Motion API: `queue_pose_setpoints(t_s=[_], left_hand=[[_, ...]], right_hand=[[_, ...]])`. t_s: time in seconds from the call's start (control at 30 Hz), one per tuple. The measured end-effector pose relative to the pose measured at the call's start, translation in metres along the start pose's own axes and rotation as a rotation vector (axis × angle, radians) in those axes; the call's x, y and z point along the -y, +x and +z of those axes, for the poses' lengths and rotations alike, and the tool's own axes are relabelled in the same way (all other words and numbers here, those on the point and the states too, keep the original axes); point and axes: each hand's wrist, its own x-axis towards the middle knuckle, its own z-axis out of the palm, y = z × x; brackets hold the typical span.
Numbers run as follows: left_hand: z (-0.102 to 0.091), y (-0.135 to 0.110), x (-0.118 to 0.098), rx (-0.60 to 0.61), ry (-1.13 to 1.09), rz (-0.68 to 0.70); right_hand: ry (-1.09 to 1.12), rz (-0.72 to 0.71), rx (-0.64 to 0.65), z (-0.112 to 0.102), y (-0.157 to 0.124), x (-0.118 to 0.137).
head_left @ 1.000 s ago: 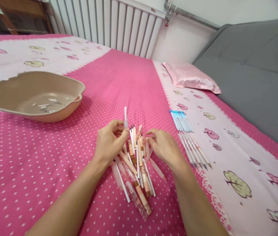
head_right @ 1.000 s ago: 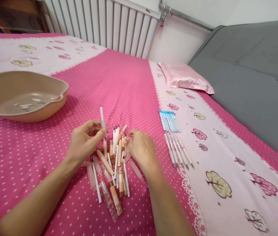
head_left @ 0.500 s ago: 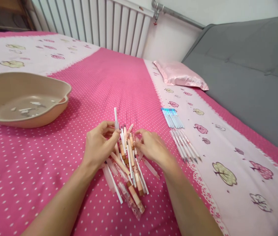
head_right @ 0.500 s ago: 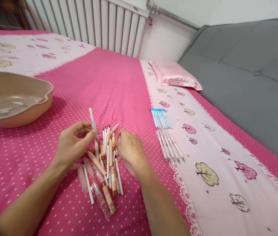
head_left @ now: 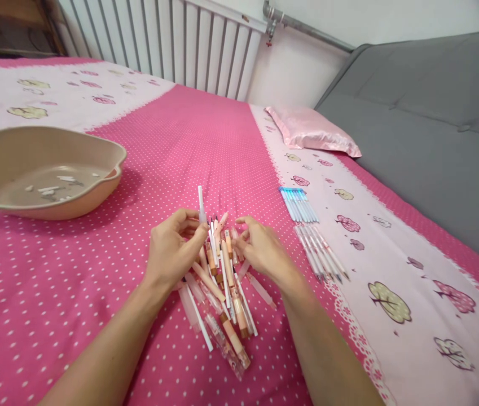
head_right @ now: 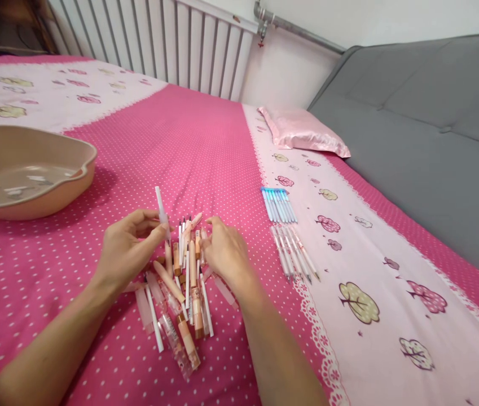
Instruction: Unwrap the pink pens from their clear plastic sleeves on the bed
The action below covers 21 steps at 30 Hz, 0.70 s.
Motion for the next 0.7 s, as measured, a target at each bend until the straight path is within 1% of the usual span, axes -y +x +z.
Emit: queue_pose_setpoints(t_s=[0.1, 0.2, 0.3, 0.47, 0.57, 0.7], left_hand=[[-0.0001, -0.0002, -0.0006, -0.005, 0.003, -0.007], [-0.0002, -0.0004, -0.0015, -0.002, -0.002, -0.013], [-0.0002, -0.0005, -0.0021, 0.002, -0.004, -0.011], [-0.0001, -0.0008, -0.0030, 0.000, -0.005, -0.010], [0.0005, -0.0006, -0.0028, 0.004, -0.011, -0.011], [0.0010, 0.0001, -0.0022, 0.003, -0.016, -0.013]], right_hand=[[0.001, 0.018, -0.058, 0.0000, 0.0018, -0.0006], [-0.027, 0.050, -0.079, 0.0006, 0.0028, -0.0019], [-0.063, 0.033, -0.071, 0.0010, 0.0024, -0.0024], [-0.122, 0.018, -0.117, -0.0005, 0.0003, 0.0000], [-0.104, 0.044, -0.071, -0.0017, -0.0012, 0.0026], [-0.076, 0.022, 0.004, -0.0017, -0.0036, 0.0044]])
